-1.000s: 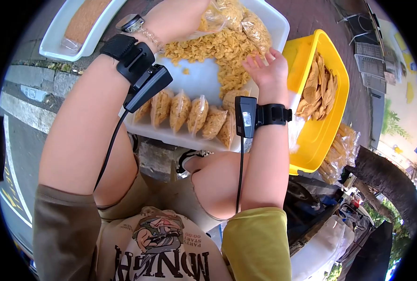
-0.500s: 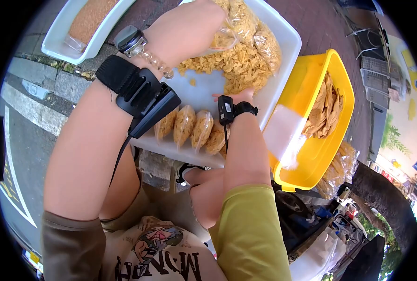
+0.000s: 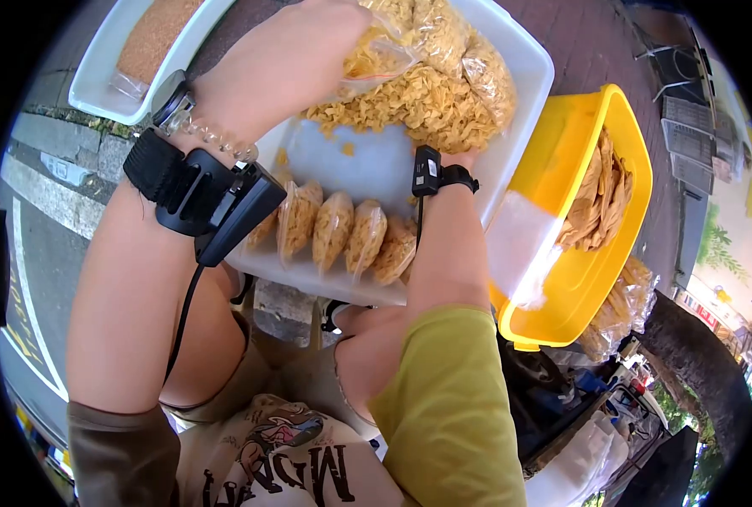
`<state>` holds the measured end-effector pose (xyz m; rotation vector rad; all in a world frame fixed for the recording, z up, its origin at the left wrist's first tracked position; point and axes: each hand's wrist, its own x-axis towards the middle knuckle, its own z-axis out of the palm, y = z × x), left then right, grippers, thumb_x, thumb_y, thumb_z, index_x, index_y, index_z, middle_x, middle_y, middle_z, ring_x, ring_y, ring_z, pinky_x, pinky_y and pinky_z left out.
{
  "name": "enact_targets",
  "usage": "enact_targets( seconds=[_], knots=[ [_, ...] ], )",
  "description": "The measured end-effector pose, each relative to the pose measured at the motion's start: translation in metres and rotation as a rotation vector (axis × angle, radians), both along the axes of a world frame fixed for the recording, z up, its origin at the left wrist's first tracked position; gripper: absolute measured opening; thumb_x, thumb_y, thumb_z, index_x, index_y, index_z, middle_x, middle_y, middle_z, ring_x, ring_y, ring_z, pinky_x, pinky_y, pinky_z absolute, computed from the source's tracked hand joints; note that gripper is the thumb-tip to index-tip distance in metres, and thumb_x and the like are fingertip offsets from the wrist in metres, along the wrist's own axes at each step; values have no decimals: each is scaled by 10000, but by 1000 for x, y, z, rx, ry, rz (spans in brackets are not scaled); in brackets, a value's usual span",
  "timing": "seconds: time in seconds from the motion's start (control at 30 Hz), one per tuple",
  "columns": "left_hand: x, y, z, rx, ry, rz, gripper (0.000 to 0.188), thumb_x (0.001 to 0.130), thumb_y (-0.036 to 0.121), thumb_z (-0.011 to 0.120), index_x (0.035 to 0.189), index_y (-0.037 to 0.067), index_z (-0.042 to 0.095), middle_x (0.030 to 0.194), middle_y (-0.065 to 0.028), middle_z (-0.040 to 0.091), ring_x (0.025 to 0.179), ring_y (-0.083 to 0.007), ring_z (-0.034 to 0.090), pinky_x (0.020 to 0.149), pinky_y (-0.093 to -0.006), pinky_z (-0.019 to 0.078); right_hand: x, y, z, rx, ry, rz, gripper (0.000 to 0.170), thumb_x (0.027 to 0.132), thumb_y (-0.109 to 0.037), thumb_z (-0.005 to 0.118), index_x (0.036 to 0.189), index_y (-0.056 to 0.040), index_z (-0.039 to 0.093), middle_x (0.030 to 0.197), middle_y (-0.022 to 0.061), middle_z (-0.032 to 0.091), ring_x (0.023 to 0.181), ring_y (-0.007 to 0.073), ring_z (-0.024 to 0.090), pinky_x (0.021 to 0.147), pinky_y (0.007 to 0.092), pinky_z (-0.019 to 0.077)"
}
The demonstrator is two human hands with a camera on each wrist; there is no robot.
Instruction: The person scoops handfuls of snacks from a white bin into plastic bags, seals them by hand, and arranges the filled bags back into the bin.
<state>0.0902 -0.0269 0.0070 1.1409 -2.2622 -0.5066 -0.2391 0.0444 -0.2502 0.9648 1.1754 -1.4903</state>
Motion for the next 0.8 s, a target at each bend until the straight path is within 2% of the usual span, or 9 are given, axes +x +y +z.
enact_targets(
  seconds=[0.13,0.3,0.4,0.5,0.57,0.7,0.73,0.77,0.8],
  knots=[
    [4,1,0,18,-43,-6,142,796,38,482,859,15,607,838,-180,624,842,-350,619,734,-424,504,-7,0,5,181,-463,-507,732,708,-118,728,1249,-136,234,1312,197,315,1201,351,354,852,549,458],
    [7,-1,8,58,-32,-14,136,777,32,498,805,-2,627,804,-204,629,838,-361,629,724,-436,507,-9,-9,12,363,-537,-654,758,670,-95,770,1215,-155,246,1276,188,349,1166,344,391,815,533,500],
    [5,-3,10,44,-13,-6,137,780,37,507,812,-4,634,813,-204,634,841,-356,632,728,-430,508,-16,-9,5,320,-599,-752,773,647,-92,771,1196,-175,234,1210,165,370,1156,304,382,755,503,511],
    [4,-7,8,70,-8,-9,139,783,43,516,819,-5,641,822,-203,639,843,-352,636,733,-424,510,-16,1,7,293,-603,-570,719,650,-78,760,1176,-163,277,1210,135,368,1102,300,432,750,472,513],
    [5,-8,8,82,-6,-11,140,784,47,522,824,-6,646,828,-203,643,845,-349,639,736,-420,511,-43,11,-31,54,-532,-271,623,674,-105,745,1146,-134,339,1177,130,402,999,291,488,730,441,523],
    [2,-8,9,105,3,-20,144,788,54,534,833,-8,656,841,-203,650,849,-342,644,742,-412,513,-17,6,2,-33,-257,-33,478,722,-205,711,1096,-92,436,1087,142,488,930,289,537,719,431,522],
    [1,-8,9,108,5,-26,145,789,56,537,835,-8,658,844,-203,651,850,-341,645,744,-410,514,-8,9,10,-90,-33,225,443,738,-239,700,1080,-78,468,1057,146,517,907,289,553,715,427,521],
    [1,-8,9,111,5,-32,146,790,58,540,838,-9,661,847,-203,653,851,-339,646,745,-408,514,2,13,19,-137,390,741,417,754,-272,688,1064,-64,500,1027,150,545,884,288,570,711,424,521],
    [-1,-8,9,114,4,-35,147,791,60,543,840,-9,663,850,-202,655,851,-338,647,747,-406,515,15,20,30,-9,1026,1274,403,770,-306,677,1047,-50,533,997,154,574,861,288,586,707,420,520]
  ],
)
